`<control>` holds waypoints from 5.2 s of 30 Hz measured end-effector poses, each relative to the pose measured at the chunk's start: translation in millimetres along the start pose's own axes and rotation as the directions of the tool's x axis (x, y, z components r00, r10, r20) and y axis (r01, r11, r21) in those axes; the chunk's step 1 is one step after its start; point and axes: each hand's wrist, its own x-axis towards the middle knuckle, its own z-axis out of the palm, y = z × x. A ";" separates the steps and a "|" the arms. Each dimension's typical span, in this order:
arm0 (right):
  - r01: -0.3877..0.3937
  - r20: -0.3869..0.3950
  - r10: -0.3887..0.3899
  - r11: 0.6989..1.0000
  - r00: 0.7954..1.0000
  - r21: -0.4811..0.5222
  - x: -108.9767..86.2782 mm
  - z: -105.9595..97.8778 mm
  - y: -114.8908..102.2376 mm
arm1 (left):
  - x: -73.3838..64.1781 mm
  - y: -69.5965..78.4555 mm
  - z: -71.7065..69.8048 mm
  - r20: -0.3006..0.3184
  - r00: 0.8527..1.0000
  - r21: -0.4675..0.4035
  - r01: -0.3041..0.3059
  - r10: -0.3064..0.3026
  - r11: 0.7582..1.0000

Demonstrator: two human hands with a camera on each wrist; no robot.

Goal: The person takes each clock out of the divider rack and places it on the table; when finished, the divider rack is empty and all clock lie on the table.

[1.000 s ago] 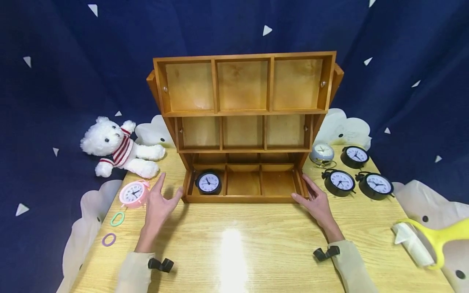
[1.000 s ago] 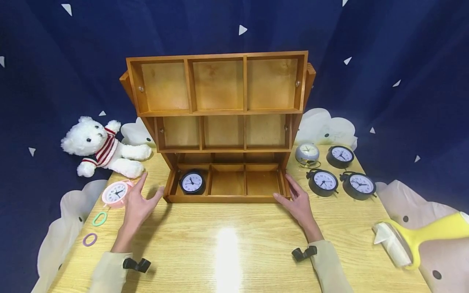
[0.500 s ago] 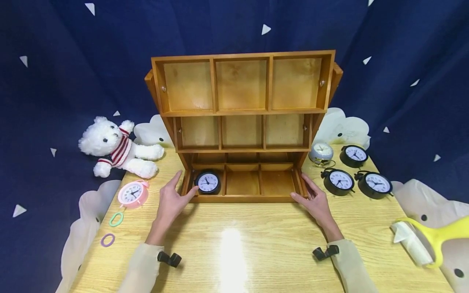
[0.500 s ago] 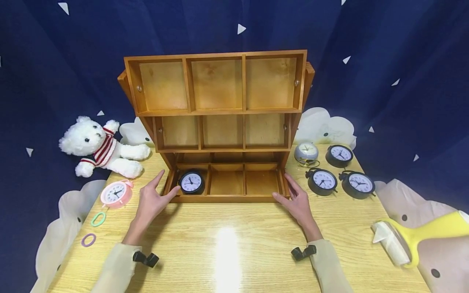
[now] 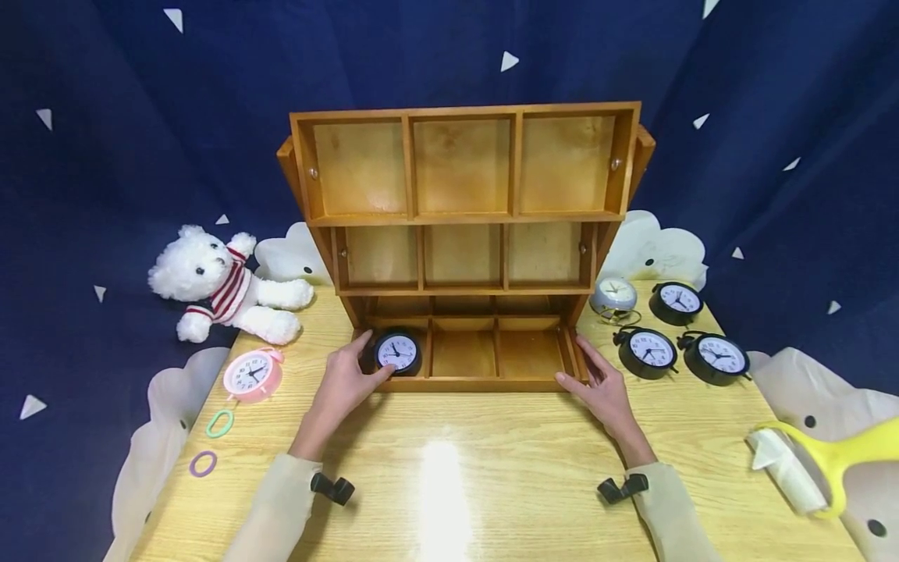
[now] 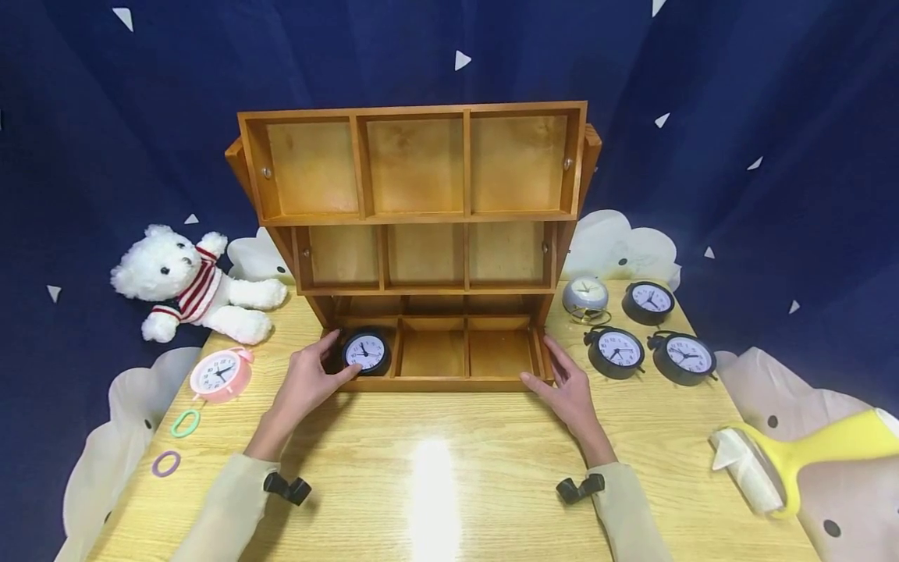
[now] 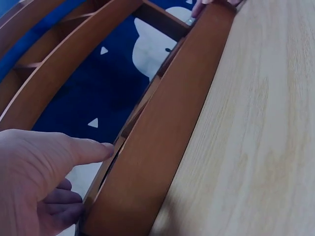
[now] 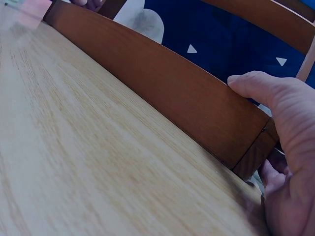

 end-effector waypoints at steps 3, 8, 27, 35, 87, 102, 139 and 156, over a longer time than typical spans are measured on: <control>0.007 0.003 -0.007 1.000 1.000 0.000 -0.8 -0.3 0.4 | 3.8 5.8 2.3 0.056 0.998 0.028 0.021 -0.022 0.999; 0.003 -0.001 -0.003 1.000 1.000 0.004 -1.1 -0.1 0.8 | 10.7 17.6 6.9 0.153 0.982 0.069 0.102 -0.111 0.992; 0.002 0.002 -0.002 1.000 1.000 0.014 -2.7 0.0 -0.5 | 19.0 22.1 23.4 0.130 0.969 0.033 0.210 -0.212 0.977; 0.000 -0.011 0.000 1.000 1.000 0.011 -3.3 -0.8 -1.1 | 16.8 14.8 34.4 0.027 0.991 -0.001 0.134 -0.134 0.991; 0.013 -0.010 -0.012 0.999 1.000 0.032 -0.6 0.7 -3.0 | 12.4 29.9 20.5 -0.224 0.967 -0.061 0.109 -0.120 0.992; -0.003 -0.002 0.004 1.000 1.000 0.015 -1.8 -0.6 -3.2 | -5.3 31.1 -20.9 -0.248 0.955 -0.048 0.156 -0.163 0.987; -0.004 0.003 0.004 1.000 1.000 0.008 -2.1 -0.3 -0.9 | -4.5 -68.3 -57.3 -0.266 0.927 0.026 0.281 -0.265 0.959; 0.020 0.012 -0.021 1.000 1.000 0.013 -2.2 -0.8 1.0 | -7.6 -86.0 -46.1 -0.212 0.942 0.050 0.278 -0.262 0.959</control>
